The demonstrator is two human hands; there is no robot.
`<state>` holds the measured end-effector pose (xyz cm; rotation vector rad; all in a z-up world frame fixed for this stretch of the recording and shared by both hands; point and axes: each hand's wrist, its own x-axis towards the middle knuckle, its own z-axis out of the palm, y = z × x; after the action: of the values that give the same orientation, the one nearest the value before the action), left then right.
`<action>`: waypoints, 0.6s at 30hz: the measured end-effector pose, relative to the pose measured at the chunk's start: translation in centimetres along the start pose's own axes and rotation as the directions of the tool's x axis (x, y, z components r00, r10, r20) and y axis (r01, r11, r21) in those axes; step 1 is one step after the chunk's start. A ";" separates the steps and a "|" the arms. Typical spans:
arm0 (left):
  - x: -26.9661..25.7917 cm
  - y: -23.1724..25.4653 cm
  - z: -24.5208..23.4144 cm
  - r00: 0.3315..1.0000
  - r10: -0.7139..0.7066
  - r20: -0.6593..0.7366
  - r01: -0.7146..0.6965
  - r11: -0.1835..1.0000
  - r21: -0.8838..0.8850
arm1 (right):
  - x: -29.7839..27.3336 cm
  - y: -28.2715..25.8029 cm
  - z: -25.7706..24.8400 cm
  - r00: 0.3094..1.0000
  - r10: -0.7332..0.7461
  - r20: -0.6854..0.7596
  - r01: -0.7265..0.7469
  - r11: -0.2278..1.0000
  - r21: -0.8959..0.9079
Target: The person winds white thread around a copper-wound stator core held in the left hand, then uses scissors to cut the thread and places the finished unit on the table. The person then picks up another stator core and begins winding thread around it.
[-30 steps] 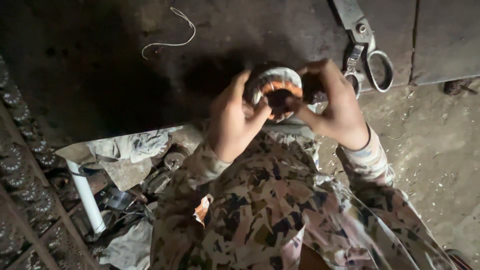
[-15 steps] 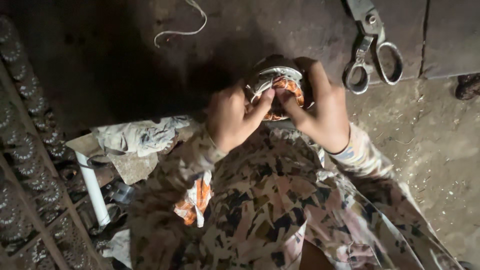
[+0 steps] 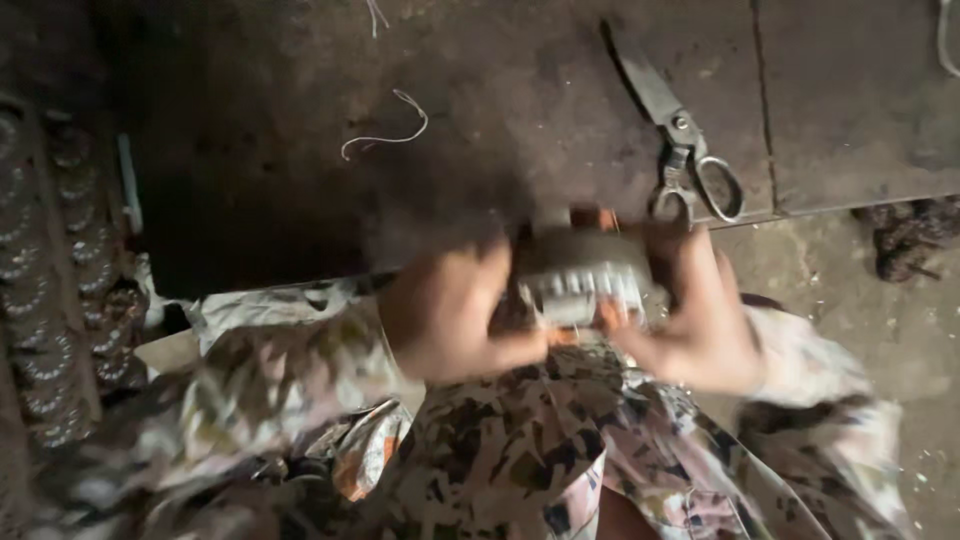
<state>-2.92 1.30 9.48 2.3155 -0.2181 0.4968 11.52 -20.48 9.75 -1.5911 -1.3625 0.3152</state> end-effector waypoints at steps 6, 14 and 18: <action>1.2 -3.2 3.9 0.879 -0.372 -0.298 0.358 0.928 -0.104 | 2.9 4.4 6.1 0.809 0.514 -0.286 -0.244 0.736 0.632; 0.6 -4.2 3.7 0.907 -0.289 -0.307 0.353 0.918 0.179 | 5.3 3.1 3.6 0.992 0.015 -0.128 -0.075 0.877 -0.475; 0.6 -3.3 1.9 0.972 -0.192 -0.137 0.213 0.964 0.158 | 5.8 1.4 1.7 0.993 0.073 0.089 -0.023 0.886 -0.463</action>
<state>-0.85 2.29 6.45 2.4308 0.1256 0.5674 13.12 -14.45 10.00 -2.0261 -1.5596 0.1037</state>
